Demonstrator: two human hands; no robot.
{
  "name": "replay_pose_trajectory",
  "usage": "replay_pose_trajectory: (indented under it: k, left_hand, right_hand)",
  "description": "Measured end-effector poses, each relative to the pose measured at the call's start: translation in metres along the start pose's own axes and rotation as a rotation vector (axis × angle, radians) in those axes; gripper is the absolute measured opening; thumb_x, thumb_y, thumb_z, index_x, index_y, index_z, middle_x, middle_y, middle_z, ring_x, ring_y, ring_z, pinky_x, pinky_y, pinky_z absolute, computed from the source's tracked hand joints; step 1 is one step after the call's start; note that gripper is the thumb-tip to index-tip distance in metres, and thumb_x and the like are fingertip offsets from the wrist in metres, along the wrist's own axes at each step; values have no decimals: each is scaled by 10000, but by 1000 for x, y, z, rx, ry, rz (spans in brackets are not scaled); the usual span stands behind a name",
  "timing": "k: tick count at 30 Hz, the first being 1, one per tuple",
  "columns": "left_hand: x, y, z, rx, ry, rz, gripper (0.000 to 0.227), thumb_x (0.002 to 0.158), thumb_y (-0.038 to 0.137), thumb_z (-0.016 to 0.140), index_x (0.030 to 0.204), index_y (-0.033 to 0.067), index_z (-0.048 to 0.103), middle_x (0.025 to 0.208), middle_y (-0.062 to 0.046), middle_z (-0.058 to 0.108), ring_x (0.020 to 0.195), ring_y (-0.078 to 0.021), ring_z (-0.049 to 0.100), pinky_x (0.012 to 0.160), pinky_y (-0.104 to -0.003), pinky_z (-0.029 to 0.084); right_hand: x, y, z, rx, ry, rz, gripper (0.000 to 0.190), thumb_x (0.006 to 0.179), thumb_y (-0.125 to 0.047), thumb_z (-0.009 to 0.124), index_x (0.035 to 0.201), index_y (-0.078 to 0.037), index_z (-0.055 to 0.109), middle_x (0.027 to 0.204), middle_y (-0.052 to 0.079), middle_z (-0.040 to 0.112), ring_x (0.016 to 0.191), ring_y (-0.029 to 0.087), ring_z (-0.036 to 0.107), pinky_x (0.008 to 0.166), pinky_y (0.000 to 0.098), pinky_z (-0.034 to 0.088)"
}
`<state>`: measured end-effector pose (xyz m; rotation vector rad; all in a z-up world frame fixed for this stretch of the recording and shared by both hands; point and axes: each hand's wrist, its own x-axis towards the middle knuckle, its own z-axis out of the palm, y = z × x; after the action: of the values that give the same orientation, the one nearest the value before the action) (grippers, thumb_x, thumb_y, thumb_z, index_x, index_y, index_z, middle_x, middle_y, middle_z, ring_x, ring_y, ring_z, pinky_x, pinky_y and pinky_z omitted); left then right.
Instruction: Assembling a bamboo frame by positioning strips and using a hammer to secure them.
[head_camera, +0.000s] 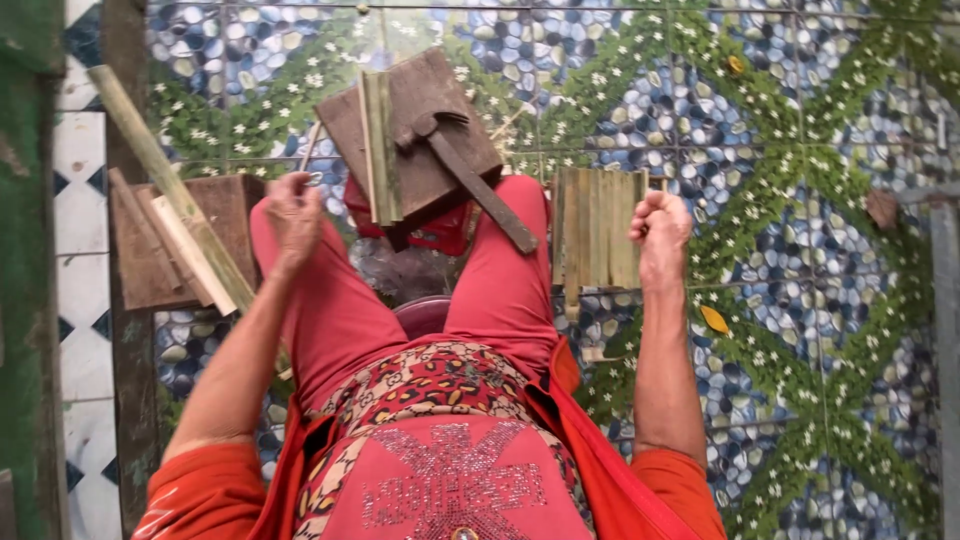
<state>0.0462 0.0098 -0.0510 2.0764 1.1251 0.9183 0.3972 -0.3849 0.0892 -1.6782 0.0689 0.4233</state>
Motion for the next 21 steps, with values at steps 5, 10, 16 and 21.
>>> replay_pose_trajectory:
  k: [5,10,16,21]
  left_hand:
    - [1,-11,-45,301,-7,136,197,898,102,648,1071,98,743,1009,-144,567,952,-352,570,850,-467,468]
    - [-27,3,-58,341,-107,49,203,953,158,581,1067,46,705,1108,-202,433,1090,-370,358,911,-531,376]
    - [-32,9,-60,293,-88,176,191,930,90,600,1101,40,668,1104,-174,497,1112,-336,467,1036,-532,222]
    - [-37,5,-60,347,-50,192,215,930,95,624,1127,68,705,1147,-175,520,1124,-361,425,974,-527,283]
  right_hand:
    - [73,77,-95,-74,160,112,302,887,11,474,1162,-68,571,830,13,601,628,27,576,504,122,533]
    - [76,125,-117,-223,257,305,423,925,38,463,1319,-33,602,814,22,603,524,37,495,392,149,406]
    - [98,197,-127,-628,389,203,271,781,11,365,594,-184,382,557,-36,391,477,111,316,442,334,182]
    - [117,207,-131,-628,475,-32,304,813,-94,498,1018,-191,699,1018,37,734,933,259,692,757,407,547]
